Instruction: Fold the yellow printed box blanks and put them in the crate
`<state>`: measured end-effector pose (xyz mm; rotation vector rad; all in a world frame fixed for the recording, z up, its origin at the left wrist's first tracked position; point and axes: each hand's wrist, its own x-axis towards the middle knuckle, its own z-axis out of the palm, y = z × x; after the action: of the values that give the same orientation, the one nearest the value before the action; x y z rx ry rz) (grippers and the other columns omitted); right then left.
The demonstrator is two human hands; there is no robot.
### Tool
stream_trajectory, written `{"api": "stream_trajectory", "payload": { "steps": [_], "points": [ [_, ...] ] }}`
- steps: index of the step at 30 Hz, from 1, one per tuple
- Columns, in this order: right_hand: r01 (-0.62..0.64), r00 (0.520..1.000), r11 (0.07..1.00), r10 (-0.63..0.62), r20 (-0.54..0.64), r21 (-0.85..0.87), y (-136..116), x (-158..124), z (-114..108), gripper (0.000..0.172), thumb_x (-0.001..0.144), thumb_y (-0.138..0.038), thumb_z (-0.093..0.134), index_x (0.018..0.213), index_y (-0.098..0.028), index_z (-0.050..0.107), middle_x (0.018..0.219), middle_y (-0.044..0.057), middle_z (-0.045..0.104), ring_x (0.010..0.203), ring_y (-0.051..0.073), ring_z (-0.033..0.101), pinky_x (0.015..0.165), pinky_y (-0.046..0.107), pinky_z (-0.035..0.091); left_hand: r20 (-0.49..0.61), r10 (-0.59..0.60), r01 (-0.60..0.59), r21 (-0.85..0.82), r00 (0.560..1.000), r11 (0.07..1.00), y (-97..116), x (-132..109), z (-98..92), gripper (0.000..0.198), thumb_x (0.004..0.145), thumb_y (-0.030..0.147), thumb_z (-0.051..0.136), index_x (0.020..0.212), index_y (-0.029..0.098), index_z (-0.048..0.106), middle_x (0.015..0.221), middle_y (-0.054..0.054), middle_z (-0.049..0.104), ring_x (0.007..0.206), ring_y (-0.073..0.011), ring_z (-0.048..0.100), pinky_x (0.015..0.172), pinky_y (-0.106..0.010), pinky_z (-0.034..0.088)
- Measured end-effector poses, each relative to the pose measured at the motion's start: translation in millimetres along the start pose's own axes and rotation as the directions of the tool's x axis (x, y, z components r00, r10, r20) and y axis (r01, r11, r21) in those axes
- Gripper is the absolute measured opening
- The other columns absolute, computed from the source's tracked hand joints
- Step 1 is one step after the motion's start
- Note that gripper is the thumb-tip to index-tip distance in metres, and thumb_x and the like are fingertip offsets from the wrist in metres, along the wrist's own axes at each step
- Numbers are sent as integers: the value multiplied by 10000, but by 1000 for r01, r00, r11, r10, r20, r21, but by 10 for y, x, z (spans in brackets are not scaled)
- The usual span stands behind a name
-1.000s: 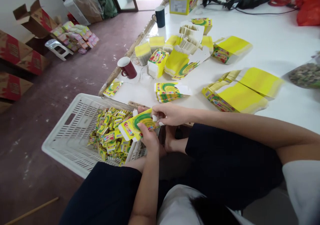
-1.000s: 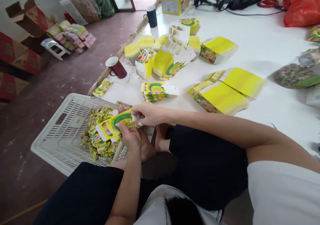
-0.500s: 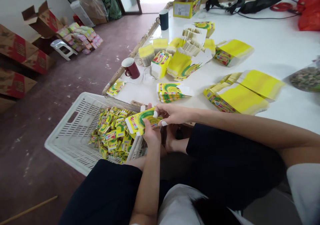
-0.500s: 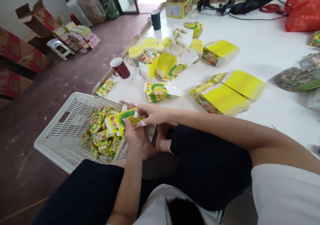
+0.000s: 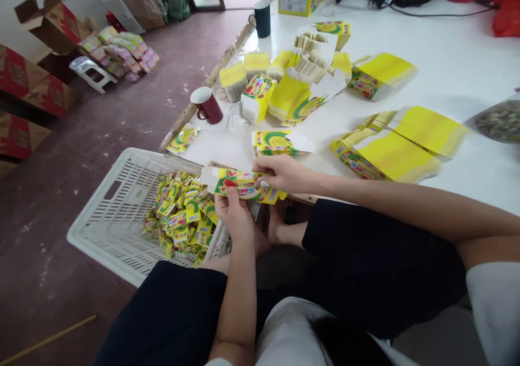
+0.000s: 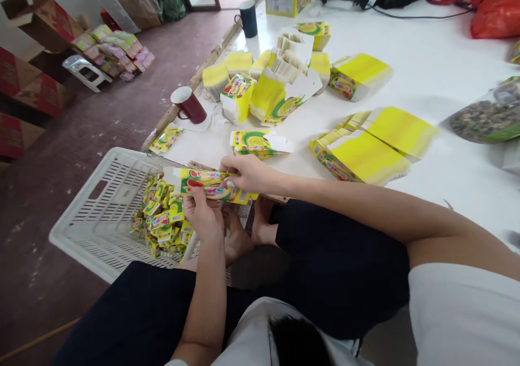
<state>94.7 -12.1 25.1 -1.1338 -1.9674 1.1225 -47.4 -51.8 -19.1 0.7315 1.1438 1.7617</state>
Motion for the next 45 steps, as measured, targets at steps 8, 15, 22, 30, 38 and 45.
{"api": "stream_trajectory", "payload": {
  "steps": [8,15,22,30,38,45],
  "points": [
    [378,874,587,-482,66,-716,79,-65,-305,270,1021,-160,466,888,-214,695,902,56,657,901,216,494,828,367,382,192,266,-311,264,945,913,172,314,-403,814,699,660,824,1328,248,514,1466,-163,549,1419,-327,515,1177,-500,415],
    [445,827,682,-561,-25,-581,-39,-108,-151,414,996,-326,560,1391,-199,542,1421,145,550,1367,298,421,1180,559,303,576,-116,-241,504,809,829,159,114,-332,799,758,495,835,1386,207,434,1290,-128,620,1224,-296,637,1061,-449,520],
    [-69,985,975,33,172,213,-14,-55,24,351,1009,-369,435,1217,-174,639,1228,114,685,1190,274,626,1069,457,505,501,174,-459,530,848,713,-3,-105,-218,863,710,324,841,1393,201,328,1398,-185,504,1325,-312,542,1115,-461,448],
    [18,964,973,-77,255,229,-34,-70,67,369,933,-249,572,1290,-176,627,1294,105,690,1194,253,633,1045,400,515,484,43,-352,569,874,743,-23,-76,-235,640,679,230,788,1193,233,406,1161,-73,552,1116,-253,612,995,-404,503],
    [246,968,946,-231,95,-211,105,-55,-5,536,942,-65,439,1454,-181,547,1444,165,592,1331,258,581,1101,429,478,425,25,-342,688,905,640,-45,0,-274,707,687,228,791,1300,170,443,1248,-146,583,1211,-313,594,1066,-475,470],
    [346,915,854,-217,340,-389,80,-98,-269,391,930,-104,562,1284,-223,678,1440,174,516,1059,243,676,935,413,537,469,31,-362,638,883,680,223,97,-358,593,616,357,918,1138,205,680,1039,-59,737,957,-255,693,924,-380,539]
  ]
}}
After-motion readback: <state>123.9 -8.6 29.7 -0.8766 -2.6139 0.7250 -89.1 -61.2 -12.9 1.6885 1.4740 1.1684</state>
